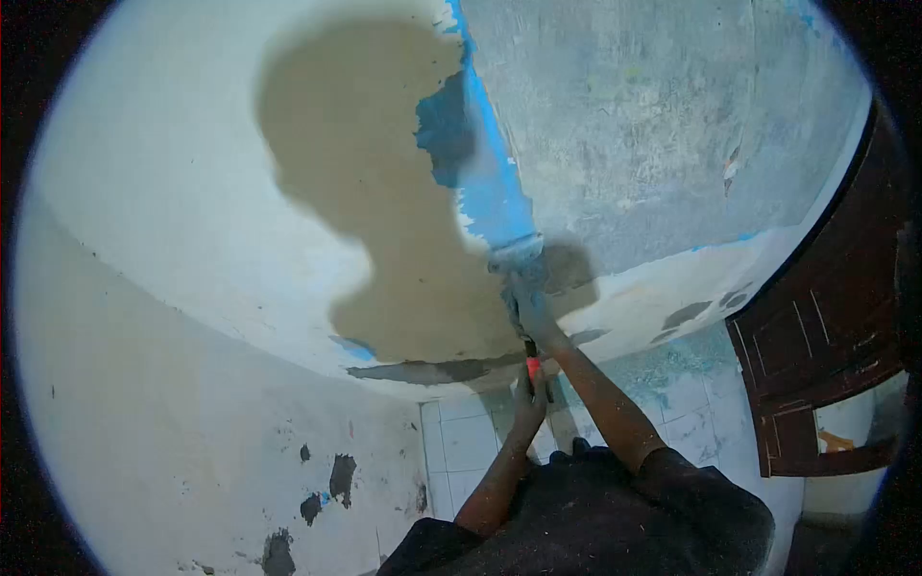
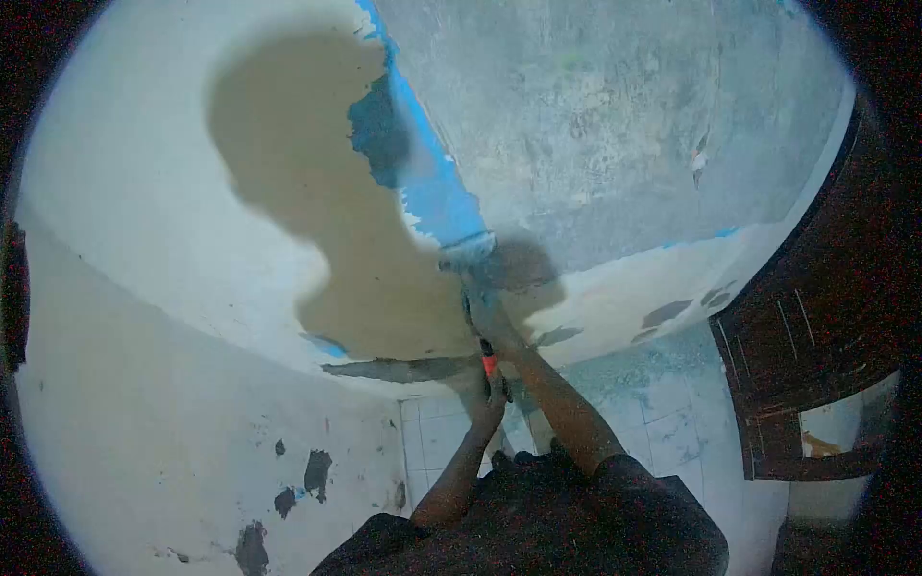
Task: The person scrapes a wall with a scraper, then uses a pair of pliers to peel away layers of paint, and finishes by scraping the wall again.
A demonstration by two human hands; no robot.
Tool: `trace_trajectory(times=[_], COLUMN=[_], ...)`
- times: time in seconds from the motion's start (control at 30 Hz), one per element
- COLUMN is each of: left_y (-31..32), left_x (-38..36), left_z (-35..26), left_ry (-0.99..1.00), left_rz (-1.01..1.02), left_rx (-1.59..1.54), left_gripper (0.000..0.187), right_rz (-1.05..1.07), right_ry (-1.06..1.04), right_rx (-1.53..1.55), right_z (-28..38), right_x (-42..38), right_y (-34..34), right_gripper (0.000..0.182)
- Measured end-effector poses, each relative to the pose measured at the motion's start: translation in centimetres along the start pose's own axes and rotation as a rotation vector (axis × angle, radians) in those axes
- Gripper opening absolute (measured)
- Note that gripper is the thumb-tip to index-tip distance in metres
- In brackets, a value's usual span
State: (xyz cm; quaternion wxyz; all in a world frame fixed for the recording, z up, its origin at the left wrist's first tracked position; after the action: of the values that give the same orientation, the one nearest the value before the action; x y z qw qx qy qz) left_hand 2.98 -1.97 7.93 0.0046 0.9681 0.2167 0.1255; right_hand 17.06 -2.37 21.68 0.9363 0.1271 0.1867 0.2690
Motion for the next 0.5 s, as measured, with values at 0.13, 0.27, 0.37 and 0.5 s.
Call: trace_trajectory(times=[0.13, 0.27, 0.37, 0.5], left_y=[0.1, -0.7, -0.6, -0.8], left_x=[-0.9, 1.7, 4.9, 5.8], left_z=[0.6, -1.7, -7.9, -4.9], left_ry=[-0.071, -0.015, -0.029, 0.098], left_rz=[-0.029, -0.031, -0.08, -0.06], left_rx=[-0.062, -0.043, -0.018, 0.064], left_gripper=[0.03, 0.026, 0.026, 0.031], right_rz=[-0.012, 0.008, 0.045, 0.003], right_ry=[-0.003, -0.093, -0.167, -0.204], right_rx=[-0.05, 0.002, -0.048, -0.089], right_z=[-3.4, 0.2, 6.6, 3.9], right_x=[1.0, 1.5, -1.1, 2.0], right_y=[-0.5, 1.4, 3.6, 2.3], right_gripper=[0.05, 0.049, 0.048, 0.047])
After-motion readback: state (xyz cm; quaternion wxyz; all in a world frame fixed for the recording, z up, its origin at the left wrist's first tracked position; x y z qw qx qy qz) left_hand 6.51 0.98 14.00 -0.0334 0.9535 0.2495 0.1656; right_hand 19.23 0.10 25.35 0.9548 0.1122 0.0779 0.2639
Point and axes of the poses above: each hand's wrist, its own x-axis towards the middle knuckle, its own y-axis out of the palm, z = x × y, the point moved 3 cm from there along x, towards the middle knuckle, and after that the axes turned 12 degrees about y, right-handed, at the moved point
